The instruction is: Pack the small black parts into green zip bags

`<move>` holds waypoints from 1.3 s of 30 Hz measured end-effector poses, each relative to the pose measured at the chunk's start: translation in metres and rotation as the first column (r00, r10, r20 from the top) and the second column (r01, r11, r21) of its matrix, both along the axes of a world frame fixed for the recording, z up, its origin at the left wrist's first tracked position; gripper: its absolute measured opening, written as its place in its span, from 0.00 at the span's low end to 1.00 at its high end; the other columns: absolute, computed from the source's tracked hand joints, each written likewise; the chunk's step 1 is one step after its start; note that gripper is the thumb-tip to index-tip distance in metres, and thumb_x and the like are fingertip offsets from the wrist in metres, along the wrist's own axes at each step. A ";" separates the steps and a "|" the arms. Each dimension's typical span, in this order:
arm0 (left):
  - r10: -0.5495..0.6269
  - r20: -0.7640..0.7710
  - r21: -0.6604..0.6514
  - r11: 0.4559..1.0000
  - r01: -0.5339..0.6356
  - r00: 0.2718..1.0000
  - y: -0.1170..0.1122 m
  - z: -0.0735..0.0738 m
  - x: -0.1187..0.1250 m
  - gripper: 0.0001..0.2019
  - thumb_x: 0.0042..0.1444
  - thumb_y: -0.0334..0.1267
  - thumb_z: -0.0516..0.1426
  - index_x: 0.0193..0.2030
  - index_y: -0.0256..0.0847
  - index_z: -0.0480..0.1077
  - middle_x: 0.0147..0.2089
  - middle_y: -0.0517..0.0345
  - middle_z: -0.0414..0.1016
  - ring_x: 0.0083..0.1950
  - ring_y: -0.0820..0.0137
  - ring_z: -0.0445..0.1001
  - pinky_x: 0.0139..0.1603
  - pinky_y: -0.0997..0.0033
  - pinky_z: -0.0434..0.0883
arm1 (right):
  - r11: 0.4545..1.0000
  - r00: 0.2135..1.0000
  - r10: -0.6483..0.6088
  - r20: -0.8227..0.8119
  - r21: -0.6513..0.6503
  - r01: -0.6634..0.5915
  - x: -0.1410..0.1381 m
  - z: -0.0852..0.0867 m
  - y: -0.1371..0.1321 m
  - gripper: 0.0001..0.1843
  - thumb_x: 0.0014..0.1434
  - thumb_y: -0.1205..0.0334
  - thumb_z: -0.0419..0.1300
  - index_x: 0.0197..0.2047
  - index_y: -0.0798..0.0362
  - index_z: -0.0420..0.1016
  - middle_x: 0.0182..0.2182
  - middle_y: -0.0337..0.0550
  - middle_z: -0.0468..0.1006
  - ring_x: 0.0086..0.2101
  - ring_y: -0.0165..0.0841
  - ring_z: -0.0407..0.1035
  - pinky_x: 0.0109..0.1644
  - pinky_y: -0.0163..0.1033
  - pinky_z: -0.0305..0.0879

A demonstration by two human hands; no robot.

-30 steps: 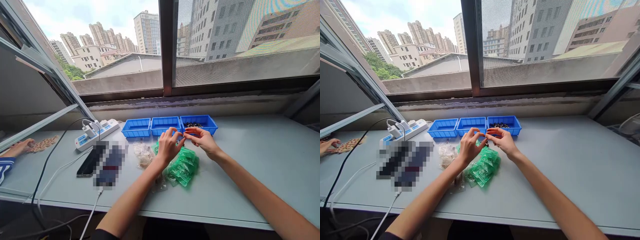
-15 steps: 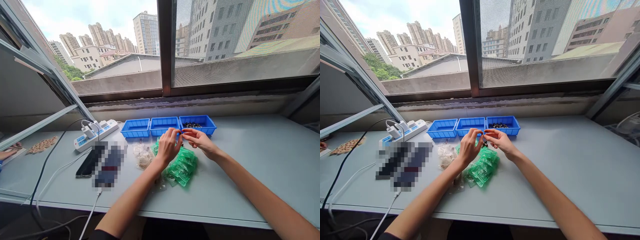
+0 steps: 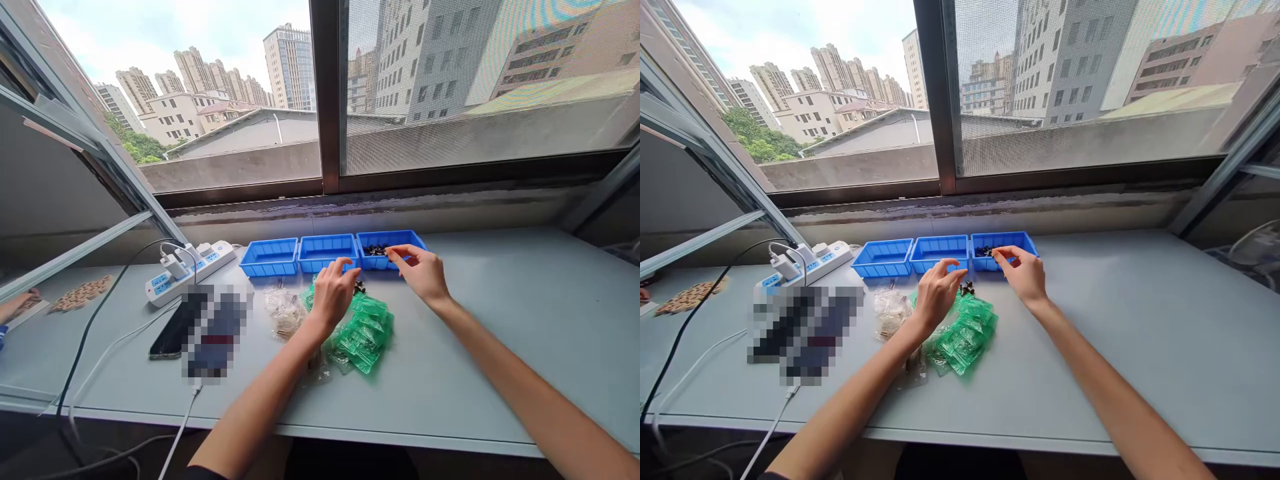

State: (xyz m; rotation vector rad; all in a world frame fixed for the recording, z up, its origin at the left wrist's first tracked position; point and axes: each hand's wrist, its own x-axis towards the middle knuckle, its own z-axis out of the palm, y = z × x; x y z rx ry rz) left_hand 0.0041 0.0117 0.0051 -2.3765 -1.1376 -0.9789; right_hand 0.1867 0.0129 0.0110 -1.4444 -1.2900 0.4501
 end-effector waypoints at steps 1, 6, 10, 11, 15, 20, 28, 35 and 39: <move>0.000 0.000 -0.003 1.000 0.000 1.000 0.000 -0.001 0.000 0.06 0.59 0.34 0.53 0.35 0.41 0.72 0.41 0.56 0.71 0.36 0.71 0.71 0.33 0.72 0.66 | 0.998 0.996 -0.059 0.069 0.023 0.058 0.003 0.000 0.000 0.23 0.49 0.39 0.56 0.31 0.51 0.78 0.25 0.44 0.77 0.22 0.33 0.66 0.29 0.39 0.60; 0.018 0.009 -0.061 0.998 -0.017 1.000 0.002 -0.002 -0.001 0.06 0.54 0.37 0.59 0.28 0.41 0.73 0.39 0.57 0.70 0.34 0.72 0.69 0.32 0.72 0.66 | 0.970 0.933 -0.236 0.273 0.127 0.208 0.012 0.001 0.002 0.18 0.56 0.47 0.53 0.34 0.50 0.78 0.28 0.46 0.78 0.28 0.37 0.69 0.31 0.39 0.59; 0.020 0.010 -0.064 0.998 -0.019 1.000 0.005 -0.002 -0.004 0.05 0.52 0.39 0.61 0.28 0.41 0.73 0.39 0.57 0.70 0.34 0.73 0.69 0.32 0.72 0.66 | 0.964 0.908 -0.244 0.339 0.190 0.188 0.015 0.000 0.004 0.18 0.57 0.50 0.52 0.34 0.51 0.78 0.26 0.46 0.77 0.28 0.36 0.67 0.30 0.38 0.59; 0.024 0.005 -0.055 0.998 -0.024 1.000 0.005 -0.002 -0.005 0.05 0.52 0.38 0.61 0.29 0.41 0.73 0.39 0.57 0.70 0.34 0.73 0.69 0.32 0.72 0.66 | 0.962 0.910 -0.243 0.336 0.207 0.180 0.015 0.000 0.005 0.18 0.57 0.49 0.52 0.33 0.51 0.78 0.25 0.46 0.76 0.28 0.36 0.67 0.29 0.38 0.59; 0.049 -0.001 -0.009 0.999 -0.049 0.999 0.009 -0.004 -0.007 0.04 0.54 0.36 0.59 0.30 0.41 0.73 0.39 0.57 0.70 0.33 0.73 0.69 0.31 0.73 0.64 | 0.948 0.944 -0.229 0.239 0.276 0.160 0.013 0.001 0.007 0.19 0.56 0.47 0.52 0.31 0.52 0.77 0.24 0.44 0.76 0.25 0.34 0.67 0.29 0.38 0.61; 0.072 0.002 -0.014 0.997 -0.072 0.997 0.012 -0.005 -0.007 0.03 0.56 0.34 0.57 0.32 0.40 0.72 0.38 0.57 0.70 0.32 0.74 0.69 0.30 0.74 0.64 | 0.951 0.975 -0.179 0.135 0.279 0.136 0.013 0.003 0.009 0.15 0.54 0.51 0.55 0.32 0.52 0.77 0.27 0.43 0.78 0.26 0.34 0.69 0.29 0.38 0.64; 0.046 0.047 0.012 0.999 -0.047 0.998 0.009 0.000 -0.005 0.05 0.55 0.37 0.57 0.30 0.41 0.73 0.39 0.57 0.69 0.31 0.74 0.68 0.31 0.74 0.65 | 0.983 0.937 0.053 0.344 0.145 -0.109 0.008 0.007 0.001 0.07 0.53 0.61 0.59 0.36 0.47 0.77 0.32 0.38 0.79 0.32 0.34 0.72 0.34 0.38 0.67; 0.017 0.096 0.057 0.998 -0.022 0.995 0.005 0.004 -0.003 0.07 0.55 0.40 0.57 0.30 0.41 0.72 0.39 0.57 0.69 0.31 0.75 0.68 0.32 0.74 0.65 | 0.871 0.702 0.419 0.576 -0.036 -0.491 -0.009 -0.007 -0.003 0.12 0.56 0.67 0.56 0.43 0.48 0.75 0.43 0.42 0.78 0.45 0.37 0.69 0.48 0.44 0.64; 0.008 0.071 0.051 0.999 -0.011 0.997 0.005 0.000 -0.003 0.07 0.56 0.40 0.57 0.31 0.41 0.72 0.39 0.58 0.69 0.31 0.75 0.68 0.33 0.74 0.65 | 0.828 0.637 0.495 0.591 -0.097 -0.553 -0.011 -0.018 -0.001 0.13 0.59 0.66 0.54 0.47 0.50 0.73 0.47 0.44 0.76 0.48 0.38 0.67 0.50 0.46 0.61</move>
